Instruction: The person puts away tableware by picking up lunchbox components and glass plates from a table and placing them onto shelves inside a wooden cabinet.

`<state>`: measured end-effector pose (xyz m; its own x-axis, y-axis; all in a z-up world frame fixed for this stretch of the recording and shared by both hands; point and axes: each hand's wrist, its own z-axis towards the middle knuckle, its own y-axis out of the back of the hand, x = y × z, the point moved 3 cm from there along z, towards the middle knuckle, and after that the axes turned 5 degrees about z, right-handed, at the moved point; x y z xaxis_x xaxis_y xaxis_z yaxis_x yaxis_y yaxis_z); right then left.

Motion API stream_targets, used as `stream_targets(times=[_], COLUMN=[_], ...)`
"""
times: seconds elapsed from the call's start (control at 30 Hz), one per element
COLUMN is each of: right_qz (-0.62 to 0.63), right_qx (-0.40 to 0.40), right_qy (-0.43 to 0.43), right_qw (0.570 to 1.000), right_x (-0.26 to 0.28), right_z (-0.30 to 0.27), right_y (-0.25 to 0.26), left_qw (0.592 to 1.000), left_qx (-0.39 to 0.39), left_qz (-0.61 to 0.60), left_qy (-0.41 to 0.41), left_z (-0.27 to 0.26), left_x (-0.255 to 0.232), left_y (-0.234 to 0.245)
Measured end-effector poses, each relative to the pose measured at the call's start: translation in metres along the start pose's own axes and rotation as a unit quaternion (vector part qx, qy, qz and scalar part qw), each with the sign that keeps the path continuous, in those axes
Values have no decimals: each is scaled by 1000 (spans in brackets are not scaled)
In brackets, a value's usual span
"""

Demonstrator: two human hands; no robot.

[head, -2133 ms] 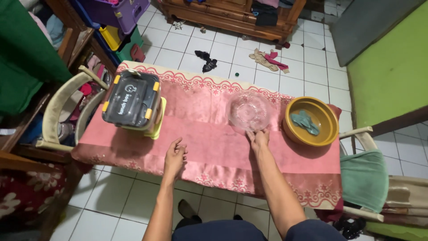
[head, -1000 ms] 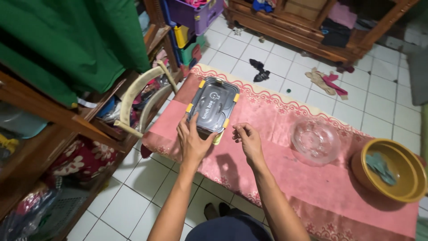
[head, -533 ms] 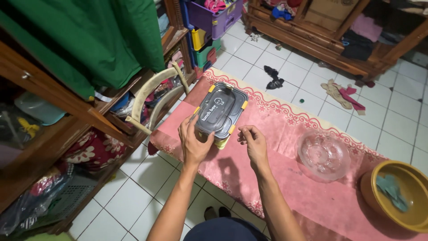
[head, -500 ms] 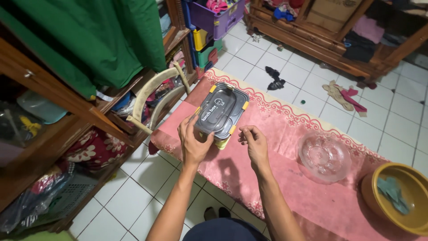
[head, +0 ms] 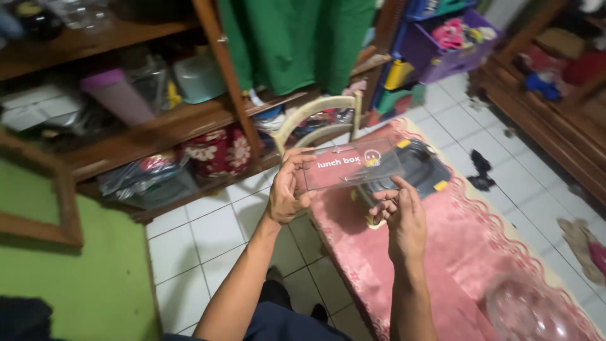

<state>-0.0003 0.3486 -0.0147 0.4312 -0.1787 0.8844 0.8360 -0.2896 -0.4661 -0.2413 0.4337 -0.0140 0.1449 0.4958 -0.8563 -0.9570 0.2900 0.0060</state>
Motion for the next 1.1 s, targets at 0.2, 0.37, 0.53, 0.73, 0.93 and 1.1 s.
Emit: stream_targets(times=[0.2,0.37,0.53,0.73,0.93,1.1], right_qz=[72,83,51,47,57,57], right_qx=[97,143,121,174,200,256], right_qy=[-1,-34,-57,-34,-51,-63], right_qw=[993,986,990,983,977,963], right_x=[-25,-66,-114,-165,-207,-222], right_z=[5,29,54,76,100,115], right_y=[-77,-149,-239,-340,-402,-434], left_qw=[999,995,985,969,956,929], left_qx=[11,1,-52,-195,-270,-342], left_qz=[-44,-94,-162,-137,-57,-80], left_qy=[-20,-28,12,72,98,119], left_z=[-5,-3,9,10,8,-1], left_x=[-4,2,12,27,24,24], left_y=[84,166,254,353,407,429])
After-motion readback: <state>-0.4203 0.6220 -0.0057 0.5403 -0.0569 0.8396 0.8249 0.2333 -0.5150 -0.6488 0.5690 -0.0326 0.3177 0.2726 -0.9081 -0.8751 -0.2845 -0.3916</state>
